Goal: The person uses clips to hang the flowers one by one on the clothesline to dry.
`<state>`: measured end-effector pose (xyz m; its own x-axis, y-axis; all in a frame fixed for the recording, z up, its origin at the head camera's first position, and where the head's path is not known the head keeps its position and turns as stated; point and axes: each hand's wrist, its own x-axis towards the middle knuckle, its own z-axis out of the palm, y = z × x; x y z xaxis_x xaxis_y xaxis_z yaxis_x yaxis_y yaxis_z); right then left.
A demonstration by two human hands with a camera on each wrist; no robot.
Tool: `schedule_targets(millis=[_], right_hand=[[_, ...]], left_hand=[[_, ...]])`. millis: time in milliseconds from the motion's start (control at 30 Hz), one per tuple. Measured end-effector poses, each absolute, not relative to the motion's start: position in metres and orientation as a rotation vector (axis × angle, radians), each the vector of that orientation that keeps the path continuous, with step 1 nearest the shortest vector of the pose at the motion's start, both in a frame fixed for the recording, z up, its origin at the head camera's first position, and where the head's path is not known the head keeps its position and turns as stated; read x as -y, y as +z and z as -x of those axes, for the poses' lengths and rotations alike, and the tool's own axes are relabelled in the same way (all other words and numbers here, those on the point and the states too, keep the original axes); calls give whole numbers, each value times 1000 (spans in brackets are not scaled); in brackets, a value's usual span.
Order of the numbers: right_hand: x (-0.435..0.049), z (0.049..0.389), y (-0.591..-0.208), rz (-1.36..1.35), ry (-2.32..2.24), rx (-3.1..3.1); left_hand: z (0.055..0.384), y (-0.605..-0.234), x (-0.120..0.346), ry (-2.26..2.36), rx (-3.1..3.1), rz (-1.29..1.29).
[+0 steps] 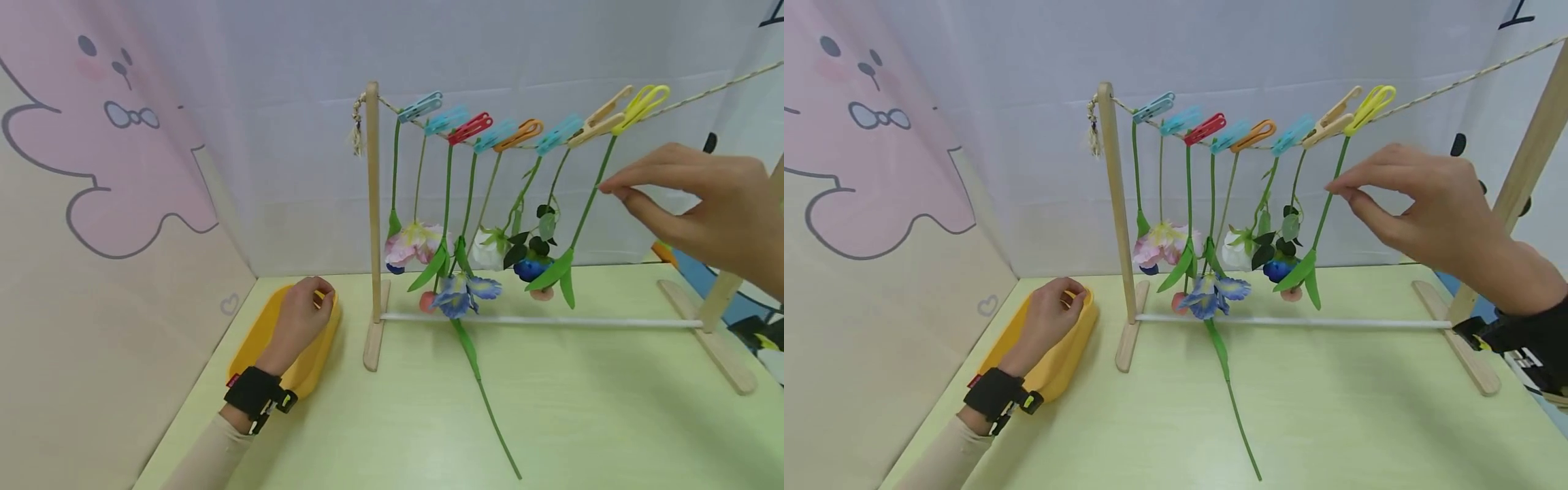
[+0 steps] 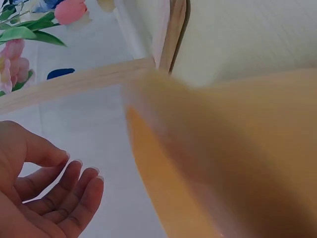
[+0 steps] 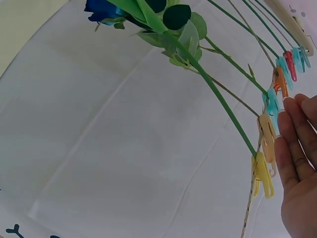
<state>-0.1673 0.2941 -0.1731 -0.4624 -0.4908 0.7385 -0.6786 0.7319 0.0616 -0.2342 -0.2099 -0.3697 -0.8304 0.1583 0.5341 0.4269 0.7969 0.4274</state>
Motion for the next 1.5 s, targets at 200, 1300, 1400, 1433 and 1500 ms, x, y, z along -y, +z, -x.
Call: schedule_targets(millis=[200,1300,1400,1433,1500], right_hand=[[-286,171,-190,-1012,332,2096],[-267,170,-264,-1119,550,2282],[-266,169,-268,-1150,582,2247],[-265,169,-269,-1161,588,2235],[-264,169,-271,-1184,601,2213]], left_hand=[[239,-363,232,-746,2547,425],[272,-392,245,-377,3049,898],[274,-391,243,-394,3111,835],[274,-390,242,-388,3129,823],[274,-388,241,-375,3161,795]])
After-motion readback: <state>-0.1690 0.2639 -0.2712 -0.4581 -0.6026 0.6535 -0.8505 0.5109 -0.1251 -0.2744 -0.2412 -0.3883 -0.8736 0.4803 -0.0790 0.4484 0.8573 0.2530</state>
